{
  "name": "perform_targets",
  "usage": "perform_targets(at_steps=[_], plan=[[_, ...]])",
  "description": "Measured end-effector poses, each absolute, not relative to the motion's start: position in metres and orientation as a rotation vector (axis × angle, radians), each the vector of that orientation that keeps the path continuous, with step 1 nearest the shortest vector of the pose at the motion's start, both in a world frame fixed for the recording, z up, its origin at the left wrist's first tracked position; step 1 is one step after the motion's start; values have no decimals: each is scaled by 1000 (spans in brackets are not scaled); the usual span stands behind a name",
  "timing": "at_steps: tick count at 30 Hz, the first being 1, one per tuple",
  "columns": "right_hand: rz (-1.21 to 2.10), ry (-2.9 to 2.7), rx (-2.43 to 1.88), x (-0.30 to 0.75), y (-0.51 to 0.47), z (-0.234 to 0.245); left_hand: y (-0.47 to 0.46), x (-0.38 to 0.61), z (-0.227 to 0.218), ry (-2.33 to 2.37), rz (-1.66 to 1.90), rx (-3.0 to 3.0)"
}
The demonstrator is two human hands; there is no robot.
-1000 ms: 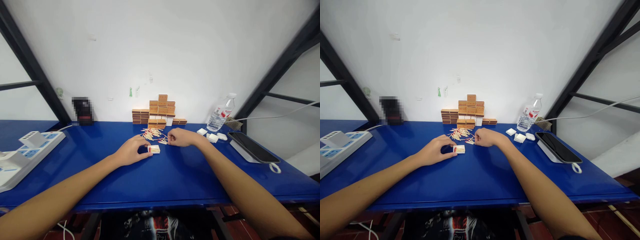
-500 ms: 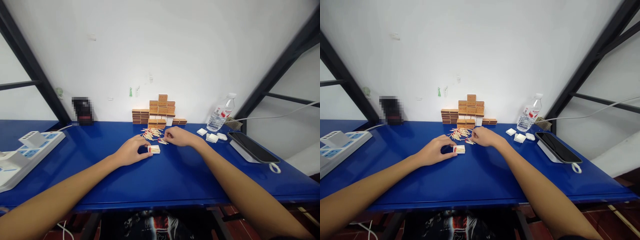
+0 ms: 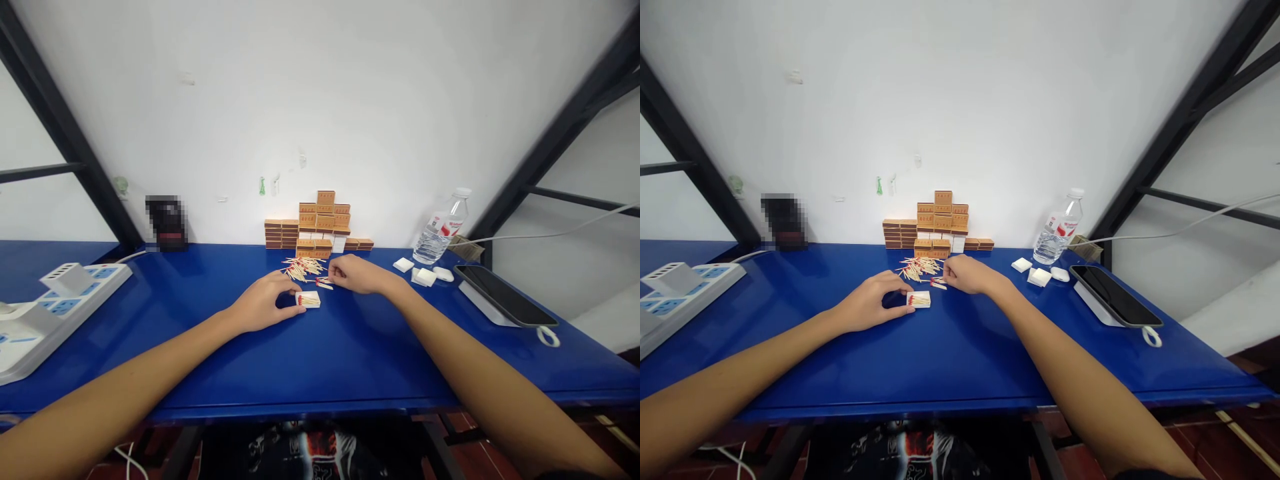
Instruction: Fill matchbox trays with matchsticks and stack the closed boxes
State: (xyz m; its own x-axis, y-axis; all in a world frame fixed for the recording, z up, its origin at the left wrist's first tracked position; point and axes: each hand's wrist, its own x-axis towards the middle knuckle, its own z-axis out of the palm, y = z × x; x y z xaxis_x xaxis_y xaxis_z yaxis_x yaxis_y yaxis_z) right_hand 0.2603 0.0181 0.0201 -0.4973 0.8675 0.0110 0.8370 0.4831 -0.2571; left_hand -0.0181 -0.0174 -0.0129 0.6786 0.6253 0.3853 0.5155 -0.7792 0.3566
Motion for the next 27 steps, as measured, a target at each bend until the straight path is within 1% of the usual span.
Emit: perform_targets(at_steps=[10,15,21,27], plan=[[467,-2612,-1619,269,20,26,-18,-18,-13,921,717,2671],[457,-2671,-1578,270,20,25,-18,-18,-13,923,728,2665],[552,-2681,-1473,272,19,27,-18,-18,-13,920,733,2673],[322,-2564,-1469,263,19,20,-18,-18,-12,931,716,2669]])
